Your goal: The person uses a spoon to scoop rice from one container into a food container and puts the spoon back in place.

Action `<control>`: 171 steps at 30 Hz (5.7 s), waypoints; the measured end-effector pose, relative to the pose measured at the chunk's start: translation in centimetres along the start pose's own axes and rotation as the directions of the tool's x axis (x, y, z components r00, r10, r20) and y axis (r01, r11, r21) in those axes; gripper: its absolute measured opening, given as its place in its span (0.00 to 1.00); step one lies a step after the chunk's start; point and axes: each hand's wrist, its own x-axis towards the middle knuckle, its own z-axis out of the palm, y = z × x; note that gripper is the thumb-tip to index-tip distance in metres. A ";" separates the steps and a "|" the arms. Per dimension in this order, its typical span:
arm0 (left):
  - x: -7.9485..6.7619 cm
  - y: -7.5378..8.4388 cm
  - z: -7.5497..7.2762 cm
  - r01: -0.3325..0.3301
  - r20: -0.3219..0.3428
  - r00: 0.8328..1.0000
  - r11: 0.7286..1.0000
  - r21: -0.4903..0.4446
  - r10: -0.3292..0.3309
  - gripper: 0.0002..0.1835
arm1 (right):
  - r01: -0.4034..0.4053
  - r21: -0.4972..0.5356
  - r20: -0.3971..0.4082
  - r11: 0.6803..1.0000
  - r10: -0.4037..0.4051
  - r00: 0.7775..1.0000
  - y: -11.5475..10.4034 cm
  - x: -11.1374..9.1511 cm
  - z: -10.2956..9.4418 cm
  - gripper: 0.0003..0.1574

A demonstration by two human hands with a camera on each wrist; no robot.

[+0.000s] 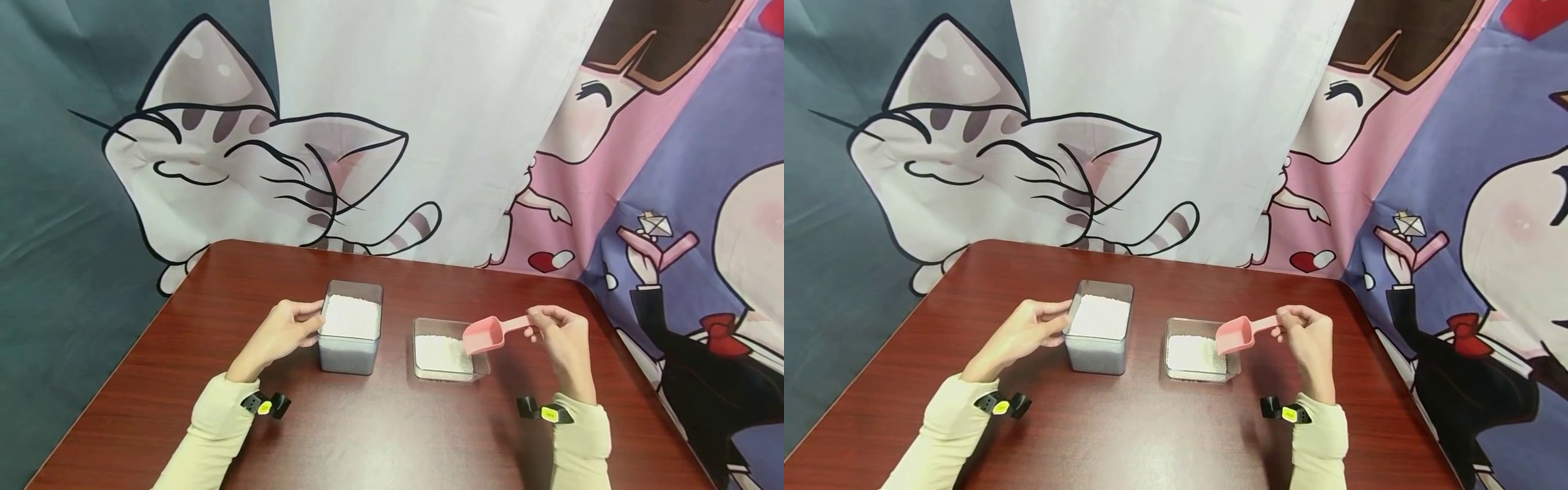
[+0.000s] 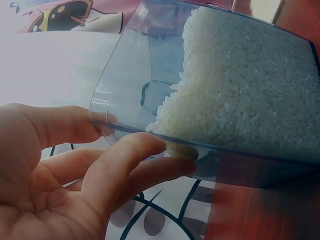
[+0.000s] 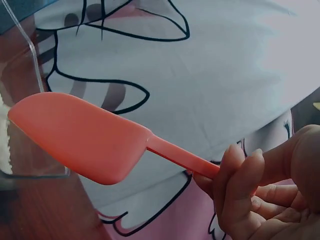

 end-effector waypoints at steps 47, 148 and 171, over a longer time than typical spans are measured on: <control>-0.3 0.1 0.4 0.013 -0.012 1.000 1.000 0.020 -0.012 0.23 | -0.131 0.466 0.034 0.875 0.130 0.991 -7.9 -2.9 6.9 0.05; -0.3 0.3 0.3 -0.003 -0.008 1.000 1.000 0.006 0.003 0.23 | -0.287 0.438 0.252 0.852 0.190 0.949 -7.1 -5.2 21.7 0.12; -0.2 0.0 0.2 -0.019 -0.002 1.000 1.000 -0.012 0.019 0.23 | -0.369 0.578 0.260 0.727 0.265 0.929 -6.5 -5.0 20.4 0.11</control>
